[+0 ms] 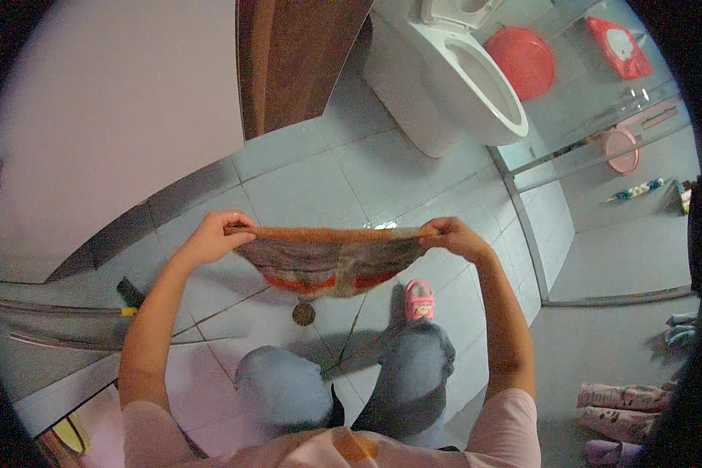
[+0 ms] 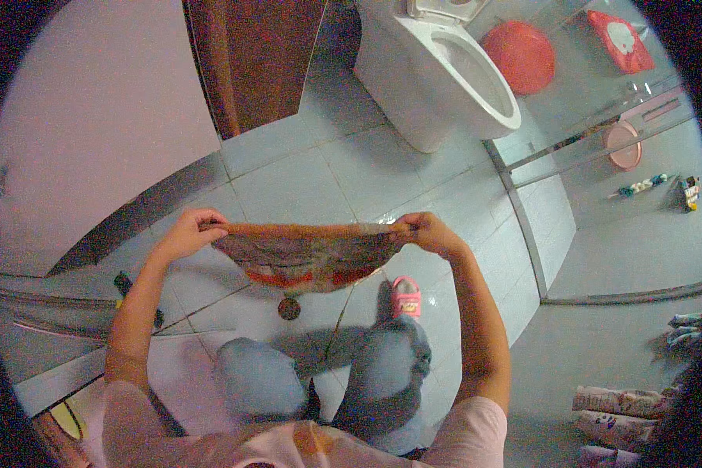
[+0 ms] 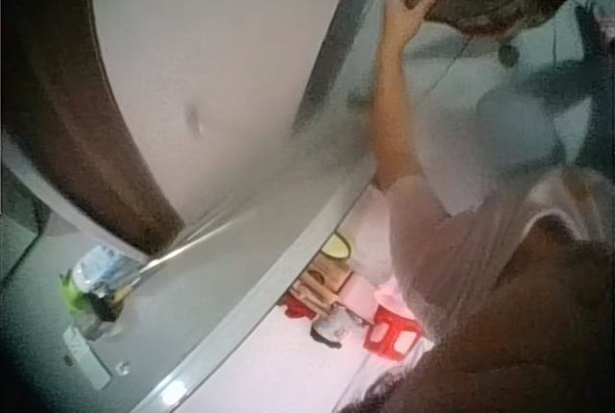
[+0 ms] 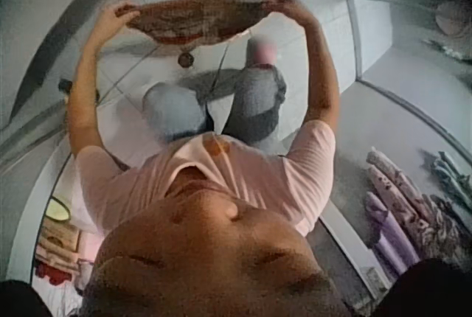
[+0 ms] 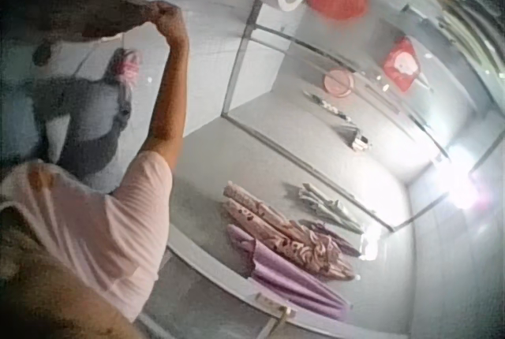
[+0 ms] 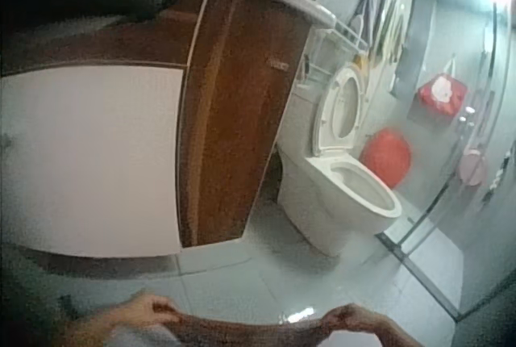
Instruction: The person sits on the bathroom floor and scrubs the tiles with a cloth. They remove a drain cover, clean the drain area, and then wash the drain cover and a small brush in the sink. Finally, they place the drain cover back and wipe the floor with a mop.
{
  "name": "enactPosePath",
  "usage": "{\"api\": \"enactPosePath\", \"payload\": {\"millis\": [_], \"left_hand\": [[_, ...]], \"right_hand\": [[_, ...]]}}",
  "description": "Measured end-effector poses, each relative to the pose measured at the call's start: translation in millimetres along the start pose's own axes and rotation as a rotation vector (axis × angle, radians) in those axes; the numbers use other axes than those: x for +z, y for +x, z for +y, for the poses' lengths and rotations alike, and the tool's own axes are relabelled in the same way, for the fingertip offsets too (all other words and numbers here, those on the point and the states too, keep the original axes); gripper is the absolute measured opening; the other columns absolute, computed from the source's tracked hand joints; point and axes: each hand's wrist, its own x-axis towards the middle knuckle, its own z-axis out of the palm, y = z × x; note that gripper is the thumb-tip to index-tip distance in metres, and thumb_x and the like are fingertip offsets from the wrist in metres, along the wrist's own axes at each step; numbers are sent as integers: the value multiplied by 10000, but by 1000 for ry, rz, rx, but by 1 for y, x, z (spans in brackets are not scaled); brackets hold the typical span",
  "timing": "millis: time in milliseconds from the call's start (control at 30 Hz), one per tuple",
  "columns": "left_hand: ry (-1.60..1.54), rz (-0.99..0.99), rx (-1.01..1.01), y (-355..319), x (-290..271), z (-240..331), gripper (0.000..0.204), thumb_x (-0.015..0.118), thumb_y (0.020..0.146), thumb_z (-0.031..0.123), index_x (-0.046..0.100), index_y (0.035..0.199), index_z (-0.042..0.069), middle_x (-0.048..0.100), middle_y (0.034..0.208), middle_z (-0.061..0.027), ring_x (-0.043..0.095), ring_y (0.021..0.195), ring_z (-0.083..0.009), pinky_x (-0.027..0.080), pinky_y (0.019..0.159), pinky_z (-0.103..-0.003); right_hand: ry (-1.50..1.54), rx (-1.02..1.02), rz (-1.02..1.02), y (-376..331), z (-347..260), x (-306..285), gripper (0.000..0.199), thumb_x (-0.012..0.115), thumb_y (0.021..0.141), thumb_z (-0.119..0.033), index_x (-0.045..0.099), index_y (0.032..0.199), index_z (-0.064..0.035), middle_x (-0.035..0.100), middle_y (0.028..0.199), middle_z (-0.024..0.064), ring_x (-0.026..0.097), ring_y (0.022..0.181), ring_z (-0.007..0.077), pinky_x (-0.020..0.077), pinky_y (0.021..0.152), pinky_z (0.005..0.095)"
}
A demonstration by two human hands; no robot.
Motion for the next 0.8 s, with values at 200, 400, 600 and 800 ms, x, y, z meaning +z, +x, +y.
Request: {"api": "enactPosePath", "payload": {"millis": [200, 400, 600, 800], "left_hand": [[52, 136, 17, 84, 51, -20, 125, 630, 752, 47, 633, 865, -7, 642, 790, -63, 584, 722, -106, 470, 654, -250], [228, 294, 409, 191, 97, -22, 142, 627, 697, 10, 637, 839, 11, 638, 847, -73, 603, 820, -209, 468, 730, -311], [526, 219, 311, 261, 209, -102, 172, 583, 674, -30, 636, 820, 43, 621, 940, -81, 557, 944, -269, 426, 833, -369], [566, 200, -251, 281, 261, -126, 320, 489, 683, -58, 635, 937, 70, 579, 1056, -117, 494, 1058, -295, 400, 901, -372]], "right_hand": [[-16, -66, 125, 69, 82, -37, 127, 618, 751, -13, 625, 878, -9, 627, 818, 36, 571, 760, 132, 471, 729, 272], [-518, -410, 386, 115, 123, -120, 125, 630, 711, -42, 631, 836, -40, 623, 804, 97, 581, 773, 224, 457, 710, 332], [-909, -555, 213, 176, 298, -143, 254, 559, 670, 13, 635, 888, -94, 598, 874, 114, 548, 882, 293, 451, 769, 383], [-512, -280, 310, 196, 338, -137, 271, 533, 690, -11, 587, 948, -75, 554, 995, 162, 510, 953, 343, 420, 836, 388]]}}
